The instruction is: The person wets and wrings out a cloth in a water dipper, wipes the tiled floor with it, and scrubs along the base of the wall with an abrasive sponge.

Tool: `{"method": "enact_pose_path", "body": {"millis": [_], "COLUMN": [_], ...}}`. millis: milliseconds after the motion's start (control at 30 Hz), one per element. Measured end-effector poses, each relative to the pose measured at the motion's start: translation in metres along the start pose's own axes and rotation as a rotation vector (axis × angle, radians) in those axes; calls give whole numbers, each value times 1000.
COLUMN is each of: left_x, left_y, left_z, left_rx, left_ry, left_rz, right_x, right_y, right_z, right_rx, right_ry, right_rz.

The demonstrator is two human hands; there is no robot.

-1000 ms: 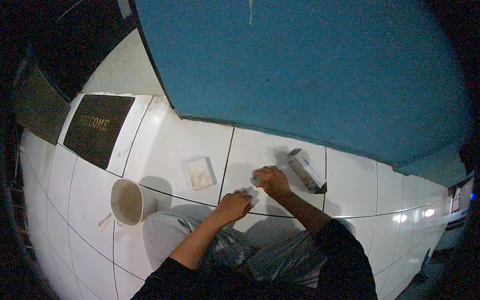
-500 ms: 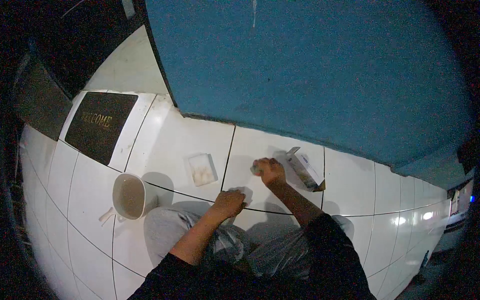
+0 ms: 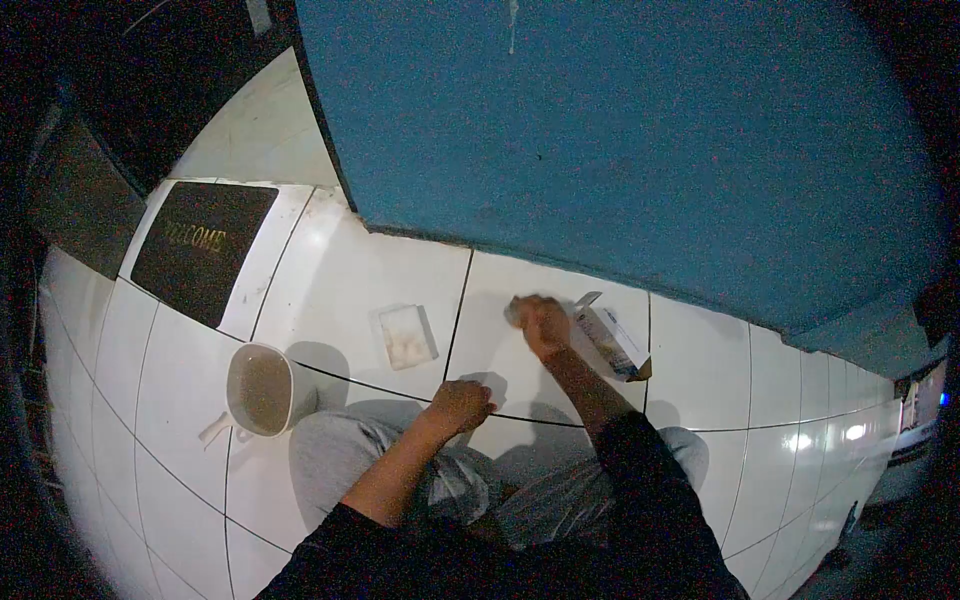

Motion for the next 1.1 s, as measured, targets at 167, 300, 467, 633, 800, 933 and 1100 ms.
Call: {"method": "enact_pose_path", "body": {"millis": [167,300,467,633,800,933,1100], "left_x": [-3,-3,3,-4,-6,-4,-3], "left_y": [-11,-11,-7,-3,-5,1,6], "left_z": [9,5,2,3,5,4,3], "left_rx": [14,-50,-63,-30,41,-26,58], "left_ry": [-27,-41,-26,-19,-7,-29,34], "left_rz": [-31,-40,-16,-37,-61,-16,5], "right_x": [69,20,-19,73,61,48,56], "right_y": [15,13,-7,-8,-3,0,-10], "right_z": [-30,37,60,-31,3,67,17], "right_rx": [73,-99,-79,166,228,-47,165], "right_ry": [307,160,-123,211,111,137,184], "right_rz": [-531,-74,-302,-587,-630,-658,-705]}}
Point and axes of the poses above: each hand's wrist, its own z-axis towards the middle knuckle, its own y-axis out of the back of the hand, x = y × z, the point moved 7 cm from there along z, towards the middle knuckle, and after that the axes turned 10 degrees about -x, right-handed, at the moved point
